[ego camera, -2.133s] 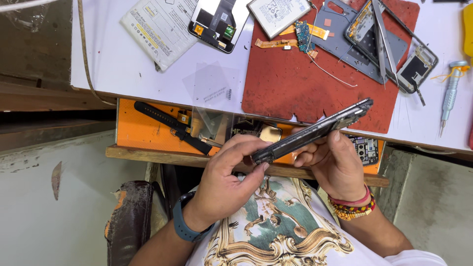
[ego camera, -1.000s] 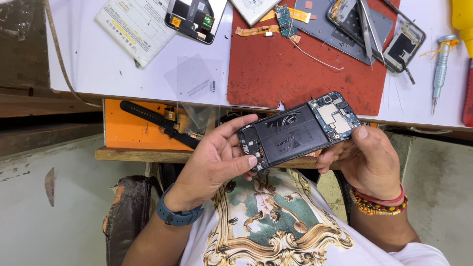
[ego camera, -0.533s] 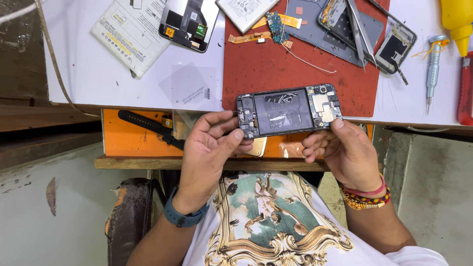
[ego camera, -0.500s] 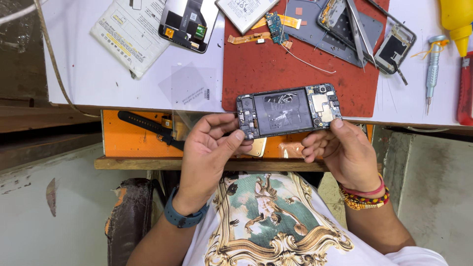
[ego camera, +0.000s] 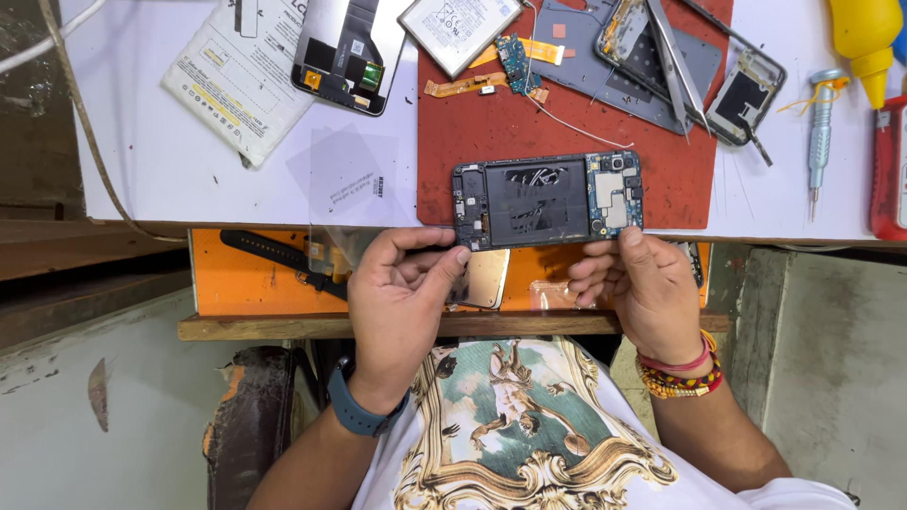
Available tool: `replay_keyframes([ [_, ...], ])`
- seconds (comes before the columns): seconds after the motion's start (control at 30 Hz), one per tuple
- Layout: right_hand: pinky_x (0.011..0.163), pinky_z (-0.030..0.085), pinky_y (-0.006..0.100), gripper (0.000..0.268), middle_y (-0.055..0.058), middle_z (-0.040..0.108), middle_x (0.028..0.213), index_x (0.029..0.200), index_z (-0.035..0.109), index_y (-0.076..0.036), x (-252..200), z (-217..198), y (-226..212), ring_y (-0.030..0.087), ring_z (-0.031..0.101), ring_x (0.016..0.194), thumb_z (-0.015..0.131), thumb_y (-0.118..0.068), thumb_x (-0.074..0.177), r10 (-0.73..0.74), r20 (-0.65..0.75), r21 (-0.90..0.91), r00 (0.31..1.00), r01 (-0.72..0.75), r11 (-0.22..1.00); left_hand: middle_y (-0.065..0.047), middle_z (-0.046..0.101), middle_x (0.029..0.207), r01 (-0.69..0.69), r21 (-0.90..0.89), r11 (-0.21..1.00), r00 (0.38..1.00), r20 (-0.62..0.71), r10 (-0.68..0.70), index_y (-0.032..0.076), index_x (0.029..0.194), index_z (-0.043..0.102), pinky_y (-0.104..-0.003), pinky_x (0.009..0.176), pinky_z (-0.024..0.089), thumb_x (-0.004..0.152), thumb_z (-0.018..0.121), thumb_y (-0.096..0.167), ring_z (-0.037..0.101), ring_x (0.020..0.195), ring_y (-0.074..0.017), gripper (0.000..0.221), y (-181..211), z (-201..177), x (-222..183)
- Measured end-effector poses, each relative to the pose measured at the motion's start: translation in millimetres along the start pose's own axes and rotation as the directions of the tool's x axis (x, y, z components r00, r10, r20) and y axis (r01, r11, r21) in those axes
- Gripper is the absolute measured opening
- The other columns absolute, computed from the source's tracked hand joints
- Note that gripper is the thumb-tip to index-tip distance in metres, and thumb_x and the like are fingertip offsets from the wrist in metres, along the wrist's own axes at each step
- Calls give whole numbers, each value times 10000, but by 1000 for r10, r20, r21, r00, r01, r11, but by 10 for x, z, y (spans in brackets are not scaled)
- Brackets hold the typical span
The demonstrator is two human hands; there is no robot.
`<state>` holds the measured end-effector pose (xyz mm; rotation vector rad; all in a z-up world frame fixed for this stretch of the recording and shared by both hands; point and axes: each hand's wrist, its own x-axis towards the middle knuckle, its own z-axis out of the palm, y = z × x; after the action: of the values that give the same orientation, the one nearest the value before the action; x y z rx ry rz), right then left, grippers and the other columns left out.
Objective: The person handles a mobile phone chassis and circuit board. The person fits the internal board into the phone frame and secures a thin wire along the edge by hand.
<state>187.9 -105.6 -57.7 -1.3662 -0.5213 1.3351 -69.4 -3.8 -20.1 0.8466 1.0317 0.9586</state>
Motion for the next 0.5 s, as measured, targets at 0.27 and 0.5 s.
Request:
replay_keyframes([
  [0.27, 670, 615, 350, 478, 197, 745, 894, 1084, 670, 98, 1, -30, -8, 240, 738, 748, 490, -344, 1114, -27, 51, -131, 998, 34, 991, -91, 648, 1068, -314, 291, 904, 941, -36, 338, -24, 1077, 663, -229, 713, 538, 967, 704, -48, 625, 829, -82, 119, 404, -3, -78],
  [0.5, 720, 619, 340, 443, 201, 760, 927, 1135, 672, 107, 23, -89, 119, 231, 745, 800, 543, -314, 1085, 25, 189, -142, 982, 2, 990, -88, 687, 1004, -753, 331, 568, 642, 554, 529, -12, 1082, 672, -257, 725, 551, 945, 734, -32, 666, 829, -126, 151, 1281, -233, -275],
])
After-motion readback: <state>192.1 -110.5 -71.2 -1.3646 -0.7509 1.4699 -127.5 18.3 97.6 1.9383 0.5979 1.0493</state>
